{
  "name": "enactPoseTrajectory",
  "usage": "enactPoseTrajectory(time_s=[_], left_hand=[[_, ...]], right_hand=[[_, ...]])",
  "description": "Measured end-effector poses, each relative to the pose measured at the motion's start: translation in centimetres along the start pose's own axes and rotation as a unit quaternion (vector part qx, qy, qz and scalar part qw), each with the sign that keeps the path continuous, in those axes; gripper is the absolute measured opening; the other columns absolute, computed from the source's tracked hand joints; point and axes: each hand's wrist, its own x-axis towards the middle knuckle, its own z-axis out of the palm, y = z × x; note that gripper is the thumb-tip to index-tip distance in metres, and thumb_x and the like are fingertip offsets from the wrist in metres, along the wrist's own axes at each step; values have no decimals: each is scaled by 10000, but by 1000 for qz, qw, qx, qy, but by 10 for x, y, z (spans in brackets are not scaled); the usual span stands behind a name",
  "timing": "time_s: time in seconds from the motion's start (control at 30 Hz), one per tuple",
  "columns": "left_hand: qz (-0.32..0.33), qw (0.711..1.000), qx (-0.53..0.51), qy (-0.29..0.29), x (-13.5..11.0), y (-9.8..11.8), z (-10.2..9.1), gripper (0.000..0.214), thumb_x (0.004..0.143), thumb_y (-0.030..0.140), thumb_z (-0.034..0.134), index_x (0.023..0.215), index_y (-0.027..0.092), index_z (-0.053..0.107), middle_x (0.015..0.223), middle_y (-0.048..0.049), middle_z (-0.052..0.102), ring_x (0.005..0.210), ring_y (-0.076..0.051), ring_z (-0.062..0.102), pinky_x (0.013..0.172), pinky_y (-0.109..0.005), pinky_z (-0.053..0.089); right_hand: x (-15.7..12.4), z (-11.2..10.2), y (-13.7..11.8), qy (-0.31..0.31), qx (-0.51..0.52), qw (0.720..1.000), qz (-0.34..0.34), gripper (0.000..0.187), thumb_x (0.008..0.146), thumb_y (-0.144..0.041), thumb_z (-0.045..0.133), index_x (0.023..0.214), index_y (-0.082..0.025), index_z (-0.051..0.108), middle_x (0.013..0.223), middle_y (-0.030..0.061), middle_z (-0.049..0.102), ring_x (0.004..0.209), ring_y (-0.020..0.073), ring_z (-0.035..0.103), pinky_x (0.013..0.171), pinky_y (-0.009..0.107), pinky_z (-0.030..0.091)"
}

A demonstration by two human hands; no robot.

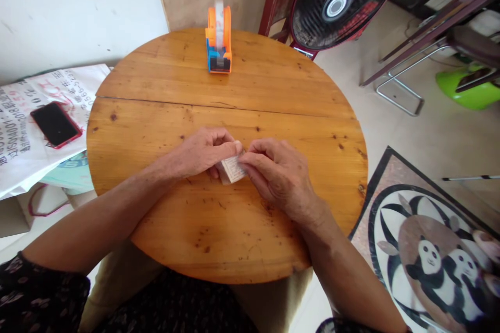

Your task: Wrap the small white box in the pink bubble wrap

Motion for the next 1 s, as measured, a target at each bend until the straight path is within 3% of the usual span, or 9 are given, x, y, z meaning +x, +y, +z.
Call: enactPoseTrajectory(time_s=[0.3, 0.53, 0.73, 0.83, 1.0], left_hand=[[-2, 1000, 3, -14, 1, -2, -3, 188, 922, 320, 602, 822, 161, 625, 618, 4, 687, 457, -96, 630, 431, -162, 480], [-16, 1000, -14, -6, 3, -5, -5, 216, 897, 333, 617, 758, 168, 604, 602, 5, 669, 454, -105, 618, 406, -174, 479], [3, 1000, -16, 23, 4, -9, -7, 256, 912, 403, 603, 810, 169, 608, 636, -2, 686, 483, -107, 633, 436, -182, 503], [24, 997, -19, 65, 3, -6, -5, 223, 910, 370, 609, 835, 160, 612, 663, -4, 689, 501, -98, 627, 459, -181, 514], [47, 989, -43, 130, 3, -2, -1, 144, 865, 303, 639, 858, 163, 606, 724, 8, 685, 549, -95, 626, 488, -185, 524]], right_hand=[[-1, 7, 2, 12, 30, 998, -54, 86, 942, -142, 511, 971, -201, 565, 1042, 87, 693, 822, 190, 613, 725, 324, 497], [-5, 8, 6, 35, 48, 997, -58, 137, 935, -126, 519, 1015, -214, 587, 1051, 79, 697, 830, 181, 627, 723, 317, 489], [-6, -3, 1, 95, 107, 989, 25, 148, 908, -139, 608, 1016, -235, 638, 933, 35, 683, 758, 146, 621, 680, 284, 496], [-4, -6, -7, 64, 156, 982, 86, 33, 901, -224, 638, 933, -221, 641, 815, 19, 670, 676, 137, 596, 623, 274, 481], [1, 1, -17, 23, 139, 976, 165, 305, 835, -475, 709, 791, -196, 594, 674, -14, 578, 554, 110, 482, 522, 259, 378]])
